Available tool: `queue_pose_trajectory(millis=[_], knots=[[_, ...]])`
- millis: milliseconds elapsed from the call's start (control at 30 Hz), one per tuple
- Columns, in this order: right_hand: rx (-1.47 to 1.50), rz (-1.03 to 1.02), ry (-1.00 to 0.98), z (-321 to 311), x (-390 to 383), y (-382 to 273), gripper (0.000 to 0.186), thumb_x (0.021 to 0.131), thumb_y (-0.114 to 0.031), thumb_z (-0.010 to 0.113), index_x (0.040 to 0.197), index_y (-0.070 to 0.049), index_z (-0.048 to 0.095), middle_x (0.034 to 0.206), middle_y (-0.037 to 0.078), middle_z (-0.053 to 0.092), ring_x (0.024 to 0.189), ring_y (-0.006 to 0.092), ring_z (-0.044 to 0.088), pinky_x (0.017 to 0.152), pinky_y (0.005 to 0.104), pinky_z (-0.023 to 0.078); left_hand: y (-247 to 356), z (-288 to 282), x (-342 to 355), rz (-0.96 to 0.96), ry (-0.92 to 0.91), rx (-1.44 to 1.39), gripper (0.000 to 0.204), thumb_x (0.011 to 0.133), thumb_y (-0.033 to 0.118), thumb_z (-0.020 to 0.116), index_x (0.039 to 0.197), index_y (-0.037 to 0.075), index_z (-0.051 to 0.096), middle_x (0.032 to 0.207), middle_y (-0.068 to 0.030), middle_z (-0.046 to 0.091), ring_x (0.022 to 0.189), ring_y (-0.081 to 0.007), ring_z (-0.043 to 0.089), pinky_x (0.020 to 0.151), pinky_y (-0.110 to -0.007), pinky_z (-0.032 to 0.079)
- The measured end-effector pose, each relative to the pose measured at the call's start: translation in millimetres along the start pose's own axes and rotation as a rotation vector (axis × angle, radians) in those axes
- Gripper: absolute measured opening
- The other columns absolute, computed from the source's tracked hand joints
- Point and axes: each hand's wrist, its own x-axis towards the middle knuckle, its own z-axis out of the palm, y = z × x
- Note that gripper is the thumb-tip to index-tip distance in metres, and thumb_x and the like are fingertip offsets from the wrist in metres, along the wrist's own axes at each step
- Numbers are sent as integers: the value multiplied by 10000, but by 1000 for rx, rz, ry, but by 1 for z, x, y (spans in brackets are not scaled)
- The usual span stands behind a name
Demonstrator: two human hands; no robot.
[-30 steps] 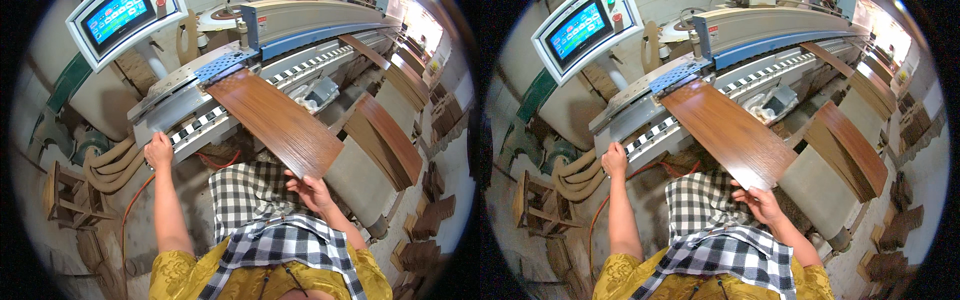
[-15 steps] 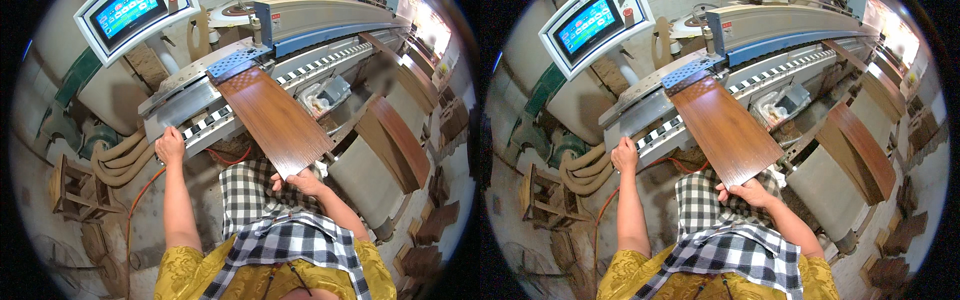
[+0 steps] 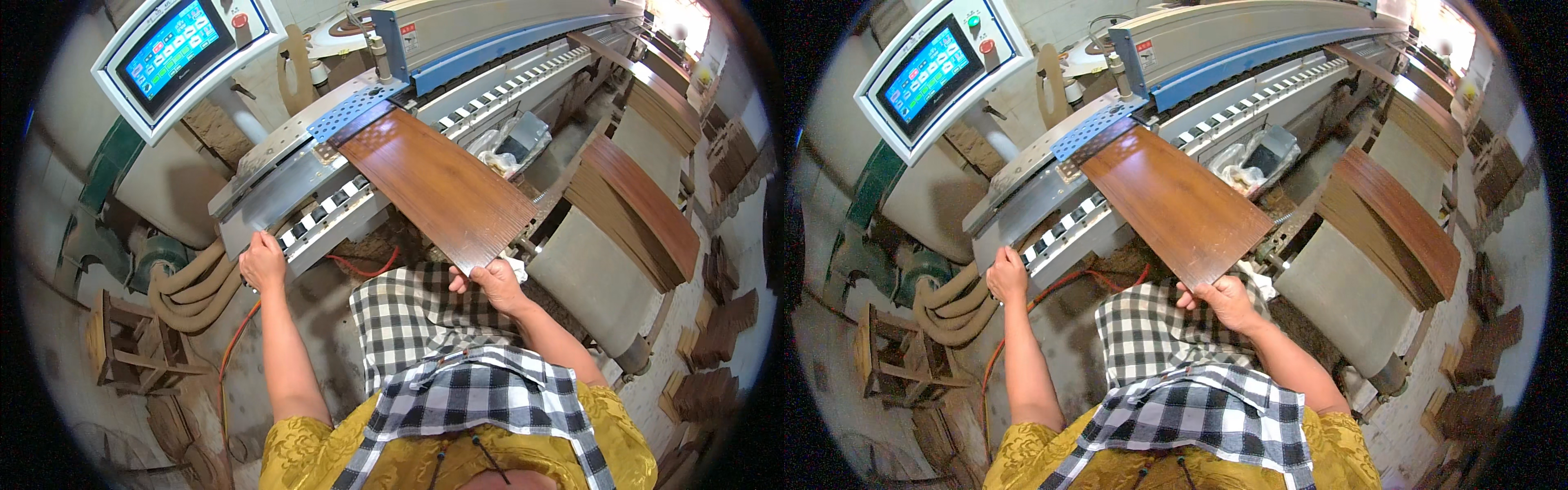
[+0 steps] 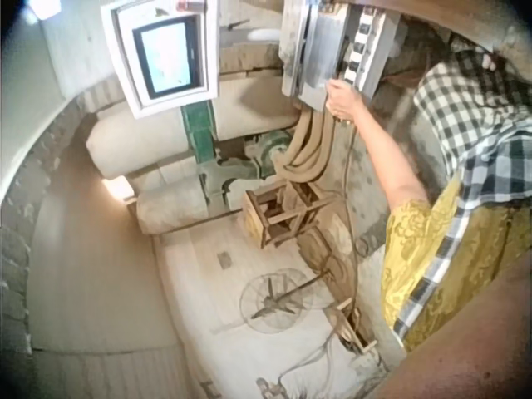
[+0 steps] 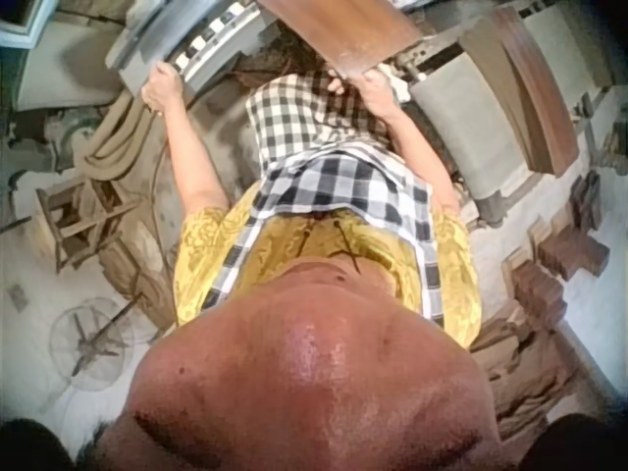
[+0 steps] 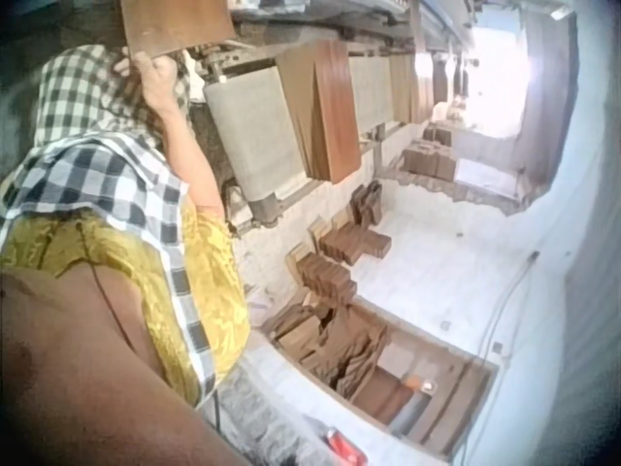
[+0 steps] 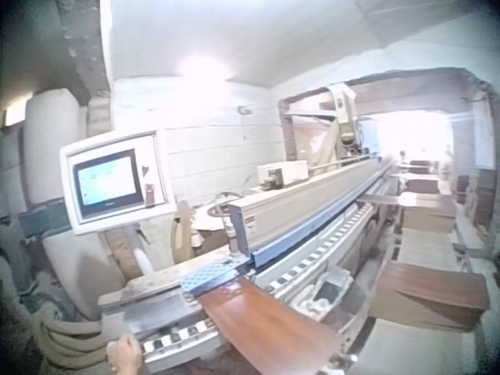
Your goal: The person feeds rectangular wooden planks into a large industrial planer machine one at a time. They guide each plank through the machine, retrieve it from the output side, and stack it with other finished planks. The process is repeated for multiple planks.
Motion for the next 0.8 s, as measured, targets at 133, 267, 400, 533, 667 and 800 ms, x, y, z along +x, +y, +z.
queue_pose_trajectory(millis=[133,267,400,533,667,800], knots=[[-57,-30,100,-12,4,-10,324,897,-234,490,937,74,581,827,129,637,732,155,592,690,268,482,5,-1,-1,33,84,57,293,847,256,438,674,57,565,590,-178,584,573,-344,567,627,-418,439],[-96,-78,255,-32,6,-12,343,878,-279,524,853,57,591,803,133,640,701,153,590,684,274,480,4,-1,-1,40,79,67,296,850,263,437,674,61,562,591,-175,582,569,-355,556,611,-435,436],[-45,-78,425,-56,11,-18,347,865,-308,546,826,35,585,768,124,635,680,144,582,657,268,476,2,2,-3,31,77,74,300,854,262,429,682,57,564,609,-181,587,584,-363,560,620,-438,438],[-127,-142,570,-79,17,-26,344,879,-319,519,844,19,575,748,111,634,661,128,579,625,249,469,-1,5,-1,5,-12,80,337,873,333,380,788,82,588,702,-197,600,658,-407,559,606,-497,418],[122,-152,674,-110,15,-33,432,889,-406,470,949,14,552,778,100,631,652,129,579,619,231,462,2,3,-2,-25,-8,81,353,873,340,377,730,89,580,626,-217,577,621,-414,562,546,-519,419],[-82,-241,874,-172,-42,-46,444,895,-328,485,1204,-11,450,772,72,630,617,83,544,600,213,433,-3,3,-3,-5,0,69,367,884,371,353,790,90,569,671,-214,588,627,-423,559,543,-515,413]])
